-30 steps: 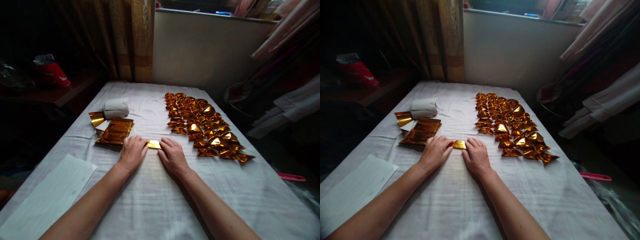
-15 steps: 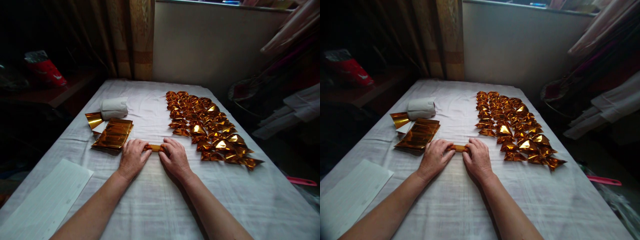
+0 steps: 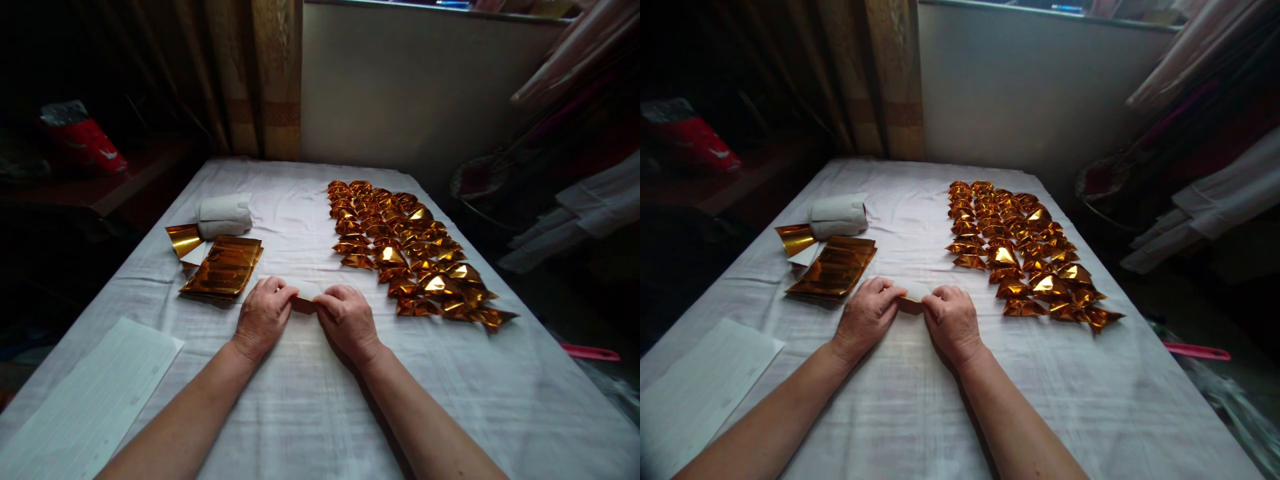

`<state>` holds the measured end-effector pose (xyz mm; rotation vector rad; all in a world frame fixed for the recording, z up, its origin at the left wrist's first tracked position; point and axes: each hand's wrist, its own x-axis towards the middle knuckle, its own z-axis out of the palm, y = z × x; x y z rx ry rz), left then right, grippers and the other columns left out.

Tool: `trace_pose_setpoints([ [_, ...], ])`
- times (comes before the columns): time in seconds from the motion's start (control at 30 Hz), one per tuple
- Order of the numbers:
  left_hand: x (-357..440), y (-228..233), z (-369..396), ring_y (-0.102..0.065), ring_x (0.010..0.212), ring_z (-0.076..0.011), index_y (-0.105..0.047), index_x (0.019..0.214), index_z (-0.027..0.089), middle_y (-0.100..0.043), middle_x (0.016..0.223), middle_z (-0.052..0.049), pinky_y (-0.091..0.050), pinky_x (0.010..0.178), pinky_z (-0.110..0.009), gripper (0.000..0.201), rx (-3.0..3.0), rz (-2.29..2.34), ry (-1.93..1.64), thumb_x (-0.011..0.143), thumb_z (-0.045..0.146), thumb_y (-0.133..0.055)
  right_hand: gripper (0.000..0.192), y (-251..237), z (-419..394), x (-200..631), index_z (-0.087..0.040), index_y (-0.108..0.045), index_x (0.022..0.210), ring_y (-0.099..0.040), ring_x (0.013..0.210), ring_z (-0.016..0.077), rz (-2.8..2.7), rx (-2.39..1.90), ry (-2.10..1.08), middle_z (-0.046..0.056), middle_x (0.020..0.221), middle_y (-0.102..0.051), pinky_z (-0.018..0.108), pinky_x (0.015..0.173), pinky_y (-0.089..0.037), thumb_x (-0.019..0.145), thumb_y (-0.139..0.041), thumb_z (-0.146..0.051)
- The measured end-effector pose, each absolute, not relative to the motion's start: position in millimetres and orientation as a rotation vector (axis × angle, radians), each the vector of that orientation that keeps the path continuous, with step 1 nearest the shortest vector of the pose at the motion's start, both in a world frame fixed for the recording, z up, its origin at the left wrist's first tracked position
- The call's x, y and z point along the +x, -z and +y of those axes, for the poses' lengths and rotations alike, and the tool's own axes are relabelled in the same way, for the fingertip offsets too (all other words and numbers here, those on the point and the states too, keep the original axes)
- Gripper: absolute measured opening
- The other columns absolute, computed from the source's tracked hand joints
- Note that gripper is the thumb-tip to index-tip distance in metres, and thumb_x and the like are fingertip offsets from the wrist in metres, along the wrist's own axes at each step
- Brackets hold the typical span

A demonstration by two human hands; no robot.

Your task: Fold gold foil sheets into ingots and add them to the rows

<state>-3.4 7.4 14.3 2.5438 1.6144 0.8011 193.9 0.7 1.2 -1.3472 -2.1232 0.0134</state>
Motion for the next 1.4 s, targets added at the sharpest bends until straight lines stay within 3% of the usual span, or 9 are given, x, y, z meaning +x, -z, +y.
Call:
trace_pose_setpoints([
  [0.1,0.7,-15.8,3.7,-0.057,0.088,-0.0209,-0.067,0.105,0.021,-0.061,0.093,-0.004,-0.049,0.08,-0.033,0.017,2.535,1.506,-0.812,0.091,0.019,-0.058,0.009,-3.6,-1.8,191.8,-0.025,-0.073,0.084,-0.056,0.071,0.0161,-2.155,-1.408,0.012,0.001,0.075,-0.065,0.027,0.067,-0.038,0.085,-0.065,-0.019],
  [0.27,4.9,-17.6,-0.9,-0.059,0.094,-0.0218,-0.065,0.113,0.021,-0.063,0.101,-0.006,-0.05,0.086,-0.035,0.023,2.524,1.36,-0.848,0.092,0.03,-0.059,0.008,-4.6,-3.1,190.3,-0.025,-0.073,0.084,-0.056,0.07,0.0151,-2.158,-1.435,-0.015,0.001,0.073,-0.064,0.026,0.067,-0.037,0.088,-0.066,-0.025],
  [0.57,1.5,-19.9,1.9,-0.057,0.098,-0.0207,-0.067,0.114,0.022,-0.063,0.106,-0.007,-0.05,0.09,-0.036,0.024,2.499,1.219,-0.834,0.097,0.029,-0.051,0.011,0.4,-1.8,193.8,-0.025,-0.074,0.092,-0.06,0.072,0.0159,-2.143,-1.318,-0.145,0.001,0.075,-0.066,0.026,0.067,-0.041,0.09,-0.064,-0.031],
  [0.93,3.1,-20.3,3.1,-0.058,0.096,-0.0187,-0.068,0.1,0.021,-0.062,0.102,-0.005,-0.049,0.088,-0.032,0.019,2.462,1.184,-0.856,0.098,0.028,-0.05,0.012,-5.3,-1.4,197.8,-0.025,-0.073,0.092,-0.061,0.075,0.0165,-2.166,-1.255,-0.277,0.002,0.079,-0.066,0.027,0.069,-0.045,0.087,-0.062,-0.028],
  [1.27,-1.1,-16.3,8.7,-0.059,0.103,-0.02,-0.065,0.097,0.022,-0.065,0.109,-0.006,-0.05,0.094,-0.037,0.019,2.481,1.21,-0.85,0.098,0.024,-0.046,0.049,-0.1,11.1,231.7,-0.024,-0.067,0.114,-0.06,0.1,0.0215,-2.168,-1.227,-0.288,0.007,0.108,-0.068,0.036,0.089,-0.05,0.072,-0.05,-0.002],
  [1.4,-1.2,-16.5,9.8,-0.06,0.104,-0.0195,-0.063,0.097,0.021,-0.066,0.108,-0.006,-0.05,0.095,-0.037,0.017,2.472,1.203,-0.858,0.098,0.023,-0.046,0.05,0.9,10.4,230.0,-0.024,-0.068,0.116,-0.06,0.097,0.0216,-2.218,-1.2,-0.265,0.006,0.106,-0.069,0.037,0.088,-0.05,0.075,-0.051,-0.001],
])
